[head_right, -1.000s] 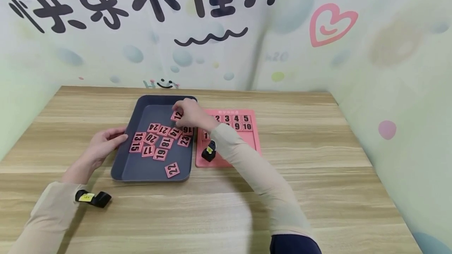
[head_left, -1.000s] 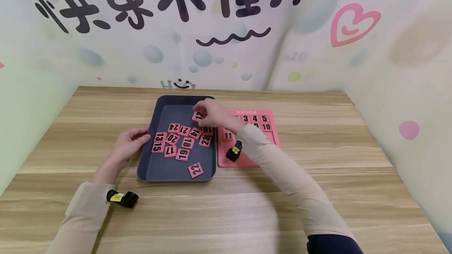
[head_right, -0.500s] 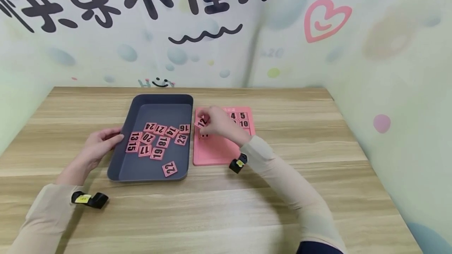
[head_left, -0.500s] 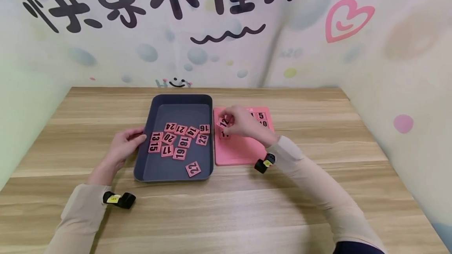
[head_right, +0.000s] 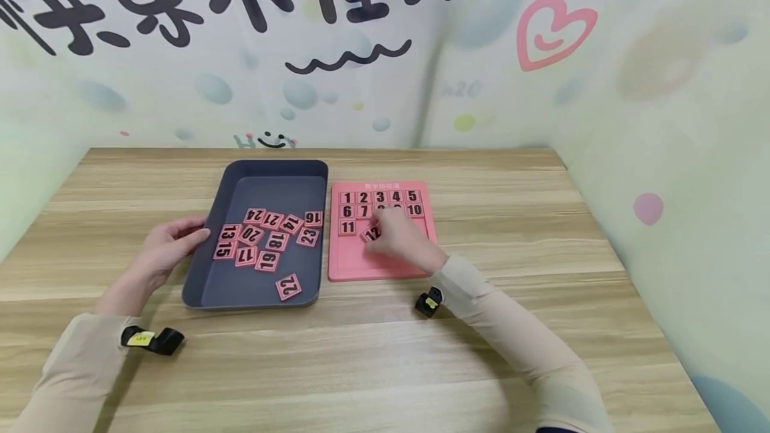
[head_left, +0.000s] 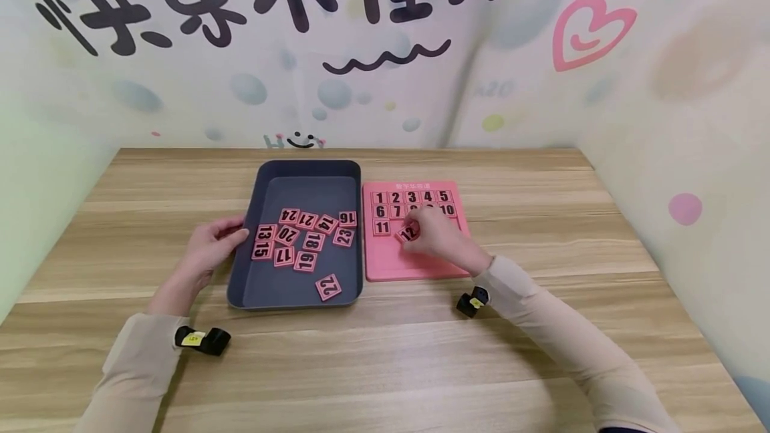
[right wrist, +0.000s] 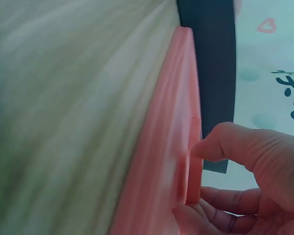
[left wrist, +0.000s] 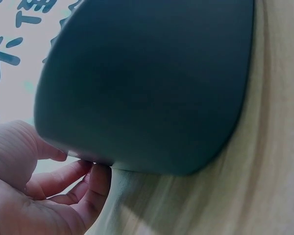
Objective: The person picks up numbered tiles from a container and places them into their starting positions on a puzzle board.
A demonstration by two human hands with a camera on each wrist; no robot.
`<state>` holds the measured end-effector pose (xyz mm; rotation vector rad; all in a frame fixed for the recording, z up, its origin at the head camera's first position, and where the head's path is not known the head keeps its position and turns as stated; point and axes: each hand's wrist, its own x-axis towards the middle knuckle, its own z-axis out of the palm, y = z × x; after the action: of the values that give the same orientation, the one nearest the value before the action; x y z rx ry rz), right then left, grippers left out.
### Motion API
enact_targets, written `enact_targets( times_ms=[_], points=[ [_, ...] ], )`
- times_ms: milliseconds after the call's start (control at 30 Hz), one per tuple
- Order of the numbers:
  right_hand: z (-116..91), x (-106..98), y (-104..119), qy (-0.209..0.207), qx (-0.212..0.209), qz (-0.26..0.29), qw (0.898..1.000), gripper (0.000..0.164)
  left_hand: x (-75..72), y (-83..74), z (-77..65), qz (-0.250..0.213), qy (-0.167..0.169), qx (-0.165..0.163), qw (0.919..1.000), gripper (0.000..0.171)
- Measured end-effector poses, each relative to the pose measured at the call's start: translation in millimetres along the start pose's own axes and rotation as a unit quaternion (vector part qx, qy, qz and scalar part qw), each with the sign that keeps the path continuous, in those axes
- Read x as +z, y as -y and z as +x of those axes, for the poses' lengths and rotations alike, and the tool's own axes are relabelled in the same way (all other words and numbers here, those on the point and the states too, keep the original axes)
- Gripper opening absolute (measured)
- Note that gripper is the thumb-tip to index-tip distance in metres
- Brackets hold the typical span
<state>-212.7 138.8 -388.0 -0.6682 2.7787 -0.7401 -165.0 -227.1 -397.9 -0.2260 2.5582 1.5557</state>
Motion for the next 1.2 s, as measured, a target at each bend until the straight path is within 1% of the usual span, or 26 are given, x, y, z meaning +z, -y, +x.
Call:
enact_targets(
  times_ms=[233, 433, 500, 567, 800, 1000, 1100, 1200],
  points=[
    [0.1, 3.1, 1.9, -0.013, 0.005, -0.029, 0.999, 0.033, -0.1, 0.2, -0.4, 0.0, 0.001, -0.004, 1.0, 0.046],
    [0.8, 0.5, 2.7, -0.001, 0.025, -0.006, 1.0, 0.033, 0.3, -0.6, 0.0, -0.003, 0.001, -0.005, 1.0, 0.046],
    [1.7, 0.1, 2.0, -0.001, 0.026, 0.001, 1.0, 0.034, 0.3, -0.6, 0.0, -0.003, 0.001, -0.005, 1.0, 0.046],
    [3.5, 0.4, 1.0, -0.005, 0.026, 0.008, 1.0, 0.032, 0.2, -0.7, -0.1, -0.003, 0.001, -0.004, 1.0, 0.046],
    [11.5, 3.5, -1.4, -0.024, 0.022, 0.006, 0.999, 0.022, -0.1, -0.9, -0.3, -0.003, 0.006, -0.01, 0.9999, 0.046],
    [15.5, 3.1, -0.7, -0.018, 0.028, 0.015, 0.999, 0.021, 0.0, 0.2, -0.8, -0.006, 0.004, -0.013, 0.9999, 0.047],
    [15.8, 0.6, -0.7, -0.014, 0.023, 0.011, 1.0, 0.022, 0.3, 0.6, -0.2, -0.006, 0.003, -0.016, 0.9998, 0.047],
    [18.5, -3.8, 0.9, -0.015, 0.032, 0.016, 0.999, 0.025, 0.5, 0.6, 1.5, -0.004, 0.004, -0.014, 0.9999, 0.047]
  ],
)
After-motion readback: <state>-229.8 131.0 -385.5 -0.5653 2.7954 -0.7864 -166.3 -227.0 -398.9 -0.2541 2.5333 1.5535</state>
